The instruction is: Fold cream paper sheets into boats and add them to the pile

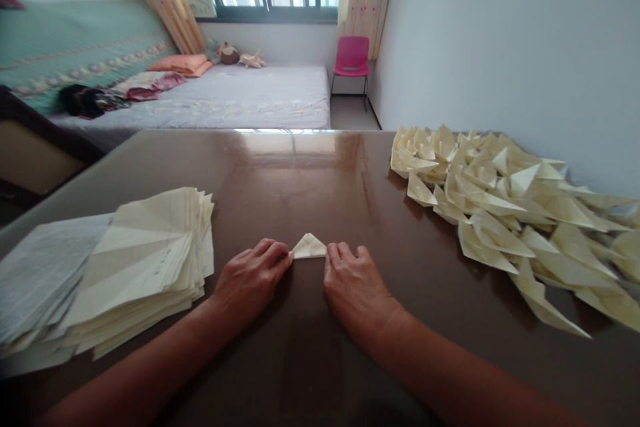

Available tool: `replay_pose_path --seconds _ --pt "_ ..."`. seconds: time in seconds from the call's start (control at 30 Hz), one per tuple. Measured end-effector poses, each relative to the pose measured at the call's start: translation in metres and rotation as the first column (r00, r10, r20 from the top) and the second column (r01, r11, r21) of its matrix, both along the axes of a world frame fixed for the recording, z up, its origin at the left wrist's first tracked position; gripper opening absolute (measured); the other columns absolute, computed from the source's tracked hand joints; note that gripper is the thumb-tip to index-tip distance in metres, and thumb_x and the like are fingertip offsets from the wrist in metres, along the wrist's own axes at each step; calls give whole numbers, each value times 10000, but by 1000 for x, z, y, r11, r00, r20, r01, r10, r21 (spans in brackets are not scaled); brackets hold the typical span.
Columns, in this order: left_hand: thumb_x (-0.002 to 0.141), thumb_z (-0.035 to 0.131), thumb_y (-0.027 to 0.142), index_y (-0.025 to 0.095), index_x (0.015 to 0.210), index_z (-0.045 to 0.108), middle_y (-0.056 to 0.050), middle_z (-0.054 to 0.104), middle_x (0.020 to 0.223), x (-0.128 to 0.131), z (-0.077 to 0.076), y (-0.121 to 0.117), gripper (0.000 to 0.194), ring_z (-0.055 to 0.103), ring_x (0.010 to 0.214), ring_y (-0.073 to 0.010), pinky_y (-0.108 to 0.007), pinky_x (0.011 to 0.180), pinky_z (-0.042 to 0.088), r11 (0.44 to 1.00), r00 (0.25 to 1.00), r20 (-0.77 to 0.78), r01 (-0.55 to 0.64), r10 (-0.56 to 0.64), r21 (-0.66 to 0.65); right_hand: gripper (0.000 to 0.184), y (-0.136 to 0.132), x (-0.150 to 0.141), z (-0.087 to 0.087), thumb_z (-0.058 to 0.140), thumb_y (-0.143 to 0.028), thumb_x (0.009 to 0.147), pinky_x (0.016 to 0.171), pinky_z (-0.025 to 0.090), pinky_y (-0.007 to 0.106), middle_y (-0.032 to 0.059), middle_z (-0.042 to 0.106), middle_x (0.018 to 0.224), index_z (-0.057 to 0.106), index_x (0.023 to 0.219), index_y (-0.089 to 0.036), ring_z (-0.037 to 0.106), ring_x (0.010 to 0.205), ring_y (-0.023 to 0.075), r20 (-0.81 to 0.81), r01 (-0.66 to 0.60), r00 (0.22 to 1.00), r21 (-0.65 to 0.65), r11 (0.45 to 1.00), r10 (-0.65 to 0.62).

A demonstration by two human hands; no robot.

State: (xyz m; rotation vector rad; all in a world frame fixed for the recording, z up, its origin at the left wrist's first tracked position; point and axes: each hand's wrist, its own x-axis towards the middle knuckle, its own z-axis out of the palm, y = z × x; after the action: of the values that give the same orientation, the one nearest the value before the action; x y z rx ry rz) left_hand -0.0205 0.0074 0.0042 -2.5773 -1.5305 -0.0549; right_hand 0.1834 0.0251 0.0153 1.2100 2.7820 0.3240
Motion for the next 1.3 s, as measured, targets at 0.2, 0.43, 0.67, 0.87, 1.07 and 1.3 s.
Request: replay_pose_path --seconds 0.2,0.43,0.67,0.87,1.07,1.3 --pt "901 502 150 165 1055 628 -57 598 939 6 -1 -5 200 548 914 -217 -325 652 438 1000 999 -53 -1 3 27 262 -9 -4 -4 462 -36 824 605 387 382 152 614 974 670 970 -98 537 842 258 4 12 1000 17 1000 -12" --pt "921 472 173 194 1067 632 -53 603 969 3 -1 -3 218 542 932 -203 -308 656 449 1000 1000 21 -10 11 -7 224 -4 -8 -6 487 -46 813 584 359 364 136 608 915 674 921 -105 537 812 258 -10 -16 1000 13 1000 16" --pt "938 438 223 229 955 650 -35 619 970 -9 -11 7 213 528 927 -171 -298 746 455 1000 976 214 26 -29 14 92 22 0 -11 520 -160 842 677 359 321 77 604 865 611 842 -168 550 810 201 -186 31 982 -15 999 -33" --pt "950 415 287 214 1034 628 -45 624 981 -8 -15 10 240 535 928 -173 -310 790 470 998 963 267 27 -40 52 191 33 2 -24 451 -261 936 799 413 285 53 633 983 611 1023 -204 571 938 178 -425 50 902 -86 995 -82" --pt "969 392 265 211 1264 542 -55 637 971 -12 -21 14 335 557 925 -152 -268 799 497 988 954 282 68 -105 135 292 40 4 -37 485 -326 937 839 477 296 48 663 967 569 1190 -208 593 925 167 -654 -53 755 -131 990 -46" --pt "983 361 267 237 1248 557 -46 643 1022 -12 -22 17 331 548 944 -153 -265 801 485 989 949 291 93 -123 115 221 47 7 -43 521 -294 915 774 498 277 56 635 1017 609 1095 -199 599 820 141 -730 -83 681 -148 986 -52"
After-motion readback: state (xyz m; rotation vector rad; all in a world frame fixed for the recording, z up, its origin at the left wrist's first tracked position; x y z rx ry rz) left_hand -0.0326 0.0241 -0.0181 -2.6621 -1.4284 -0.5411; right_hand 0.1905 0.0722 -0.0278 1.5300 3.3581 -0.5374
